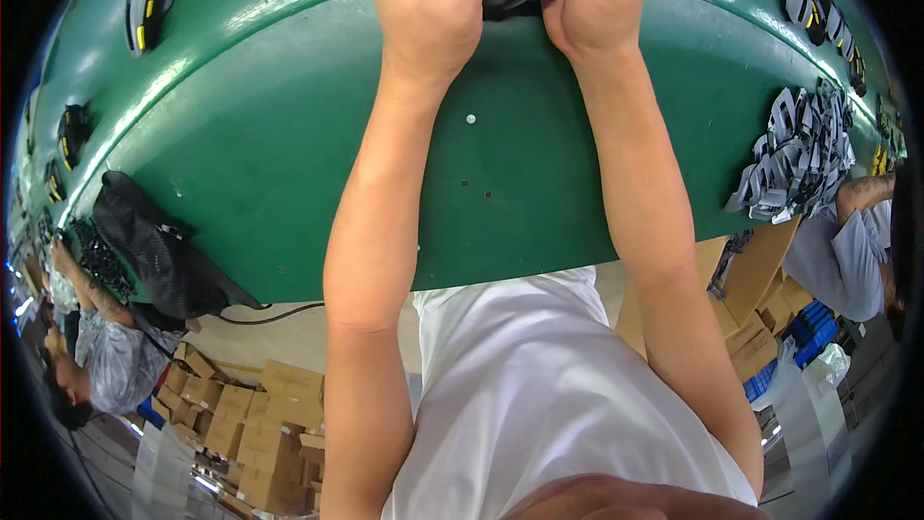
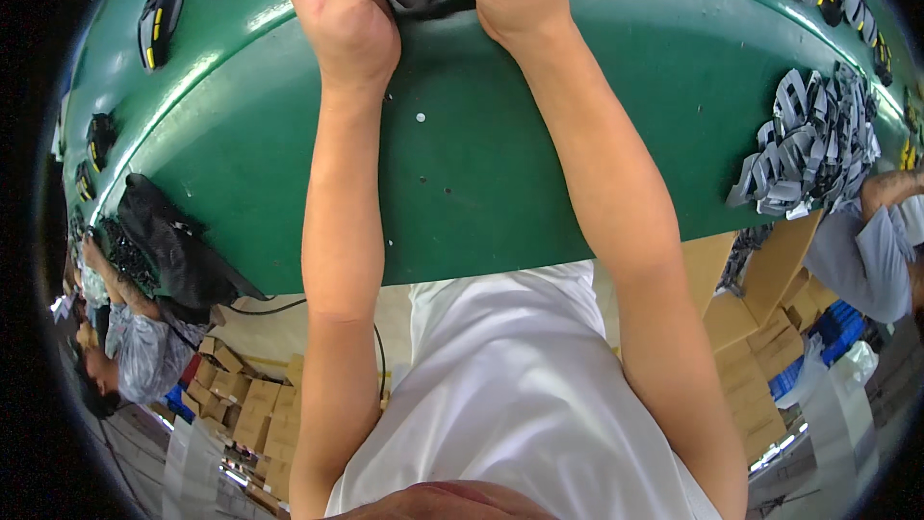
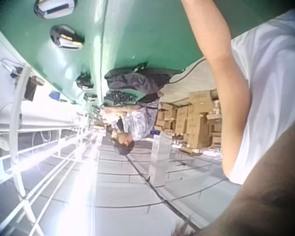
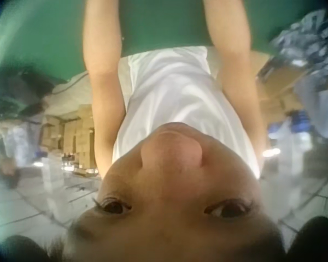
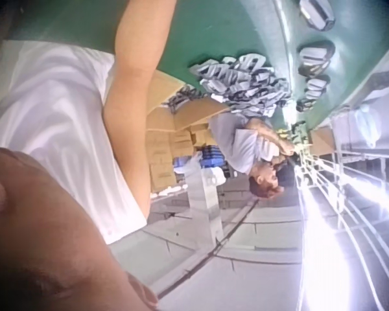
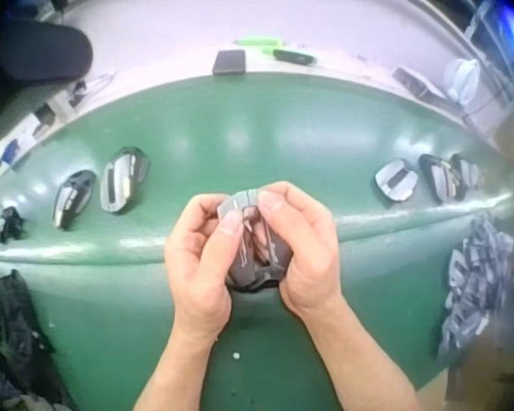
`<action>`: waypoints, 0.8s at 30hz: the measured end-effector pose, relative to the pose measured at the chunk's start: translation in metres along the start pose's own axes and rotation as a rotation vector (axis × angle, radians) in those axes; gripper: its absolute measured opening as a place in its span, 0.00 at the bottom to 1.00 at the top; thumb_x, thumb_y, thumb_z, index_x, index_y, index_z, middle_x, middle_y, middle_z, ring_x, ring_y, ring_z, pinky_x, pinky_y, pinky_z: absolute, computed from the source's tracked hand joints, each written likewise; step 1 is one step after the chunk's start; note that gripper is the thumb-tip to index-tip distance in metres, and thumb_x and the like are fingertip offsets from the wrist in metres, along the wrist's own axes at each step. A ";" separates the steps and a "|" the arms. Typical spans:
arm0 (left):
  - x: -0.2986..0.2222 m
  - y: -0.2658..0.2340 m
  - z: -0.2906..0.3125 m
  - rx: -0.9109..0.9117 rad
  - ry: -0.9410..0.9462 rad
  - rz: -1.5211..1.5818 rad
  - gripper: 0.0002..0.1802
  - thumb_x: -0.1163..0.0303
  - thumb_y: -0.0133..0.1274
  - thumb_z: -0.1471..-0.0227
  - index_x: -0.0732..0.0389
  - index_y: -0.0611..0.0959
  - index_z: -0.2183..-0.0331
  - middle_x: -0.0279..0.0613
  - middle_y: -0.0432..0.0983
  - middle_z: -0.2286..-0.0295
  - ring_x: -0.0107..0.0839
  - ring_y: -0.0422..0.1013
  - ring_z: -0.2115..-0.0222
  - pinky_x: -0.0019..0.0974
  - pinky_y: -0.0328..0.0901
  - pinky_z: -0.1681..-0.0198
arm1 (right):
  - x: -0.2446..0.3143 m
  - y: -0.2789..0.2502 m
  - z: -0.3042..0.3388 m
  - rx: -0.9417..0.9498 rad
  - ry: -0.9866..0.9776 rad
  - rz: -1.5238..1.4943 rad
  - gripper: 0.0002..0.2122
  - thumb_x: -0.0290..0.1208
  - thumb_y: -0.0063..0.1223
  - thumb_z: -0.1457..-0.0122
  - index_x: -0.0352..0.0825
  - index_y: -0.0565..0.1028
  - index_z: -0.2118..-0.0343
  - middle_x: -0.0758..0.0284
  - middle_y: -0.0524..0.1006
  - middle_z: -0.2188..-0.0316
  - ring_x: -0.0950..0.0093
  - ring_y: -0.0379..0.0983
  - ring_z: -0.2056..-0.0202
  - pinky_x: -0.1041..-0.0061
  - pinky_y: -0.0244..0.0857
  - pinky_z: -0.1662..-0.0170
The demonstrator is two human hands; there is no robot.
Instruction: The person assembles computer mouse parts by fitting and snapping plastic casing pieces together by hand and placing the assembled units onto the conveyor belt.
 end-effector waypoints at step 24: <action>-0.006 -0.004 0.004 -0.026 -0.015 -0.016 0.13 0.70 0.49 0.48 0.68 0.71 0.63 0.35 0.73 0.73 0.16 0.66 0.74 0.19 0.60 0.69 | 0.001 0.007 0.003 0.047 0.037 -0.024 0.06 0.26 0.50 0.48 0.30 0.70 0.69 0.73 0.69 0.78 0.88 0.61 0.78 0.88 0.54 0.74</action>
Point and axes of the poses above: each hand's wrist, its own z-axis away from the middle knuckle, its own y-axis out of the palm, x = y × z, the point moved 3 cm from there along -z, towards the middle knuckle
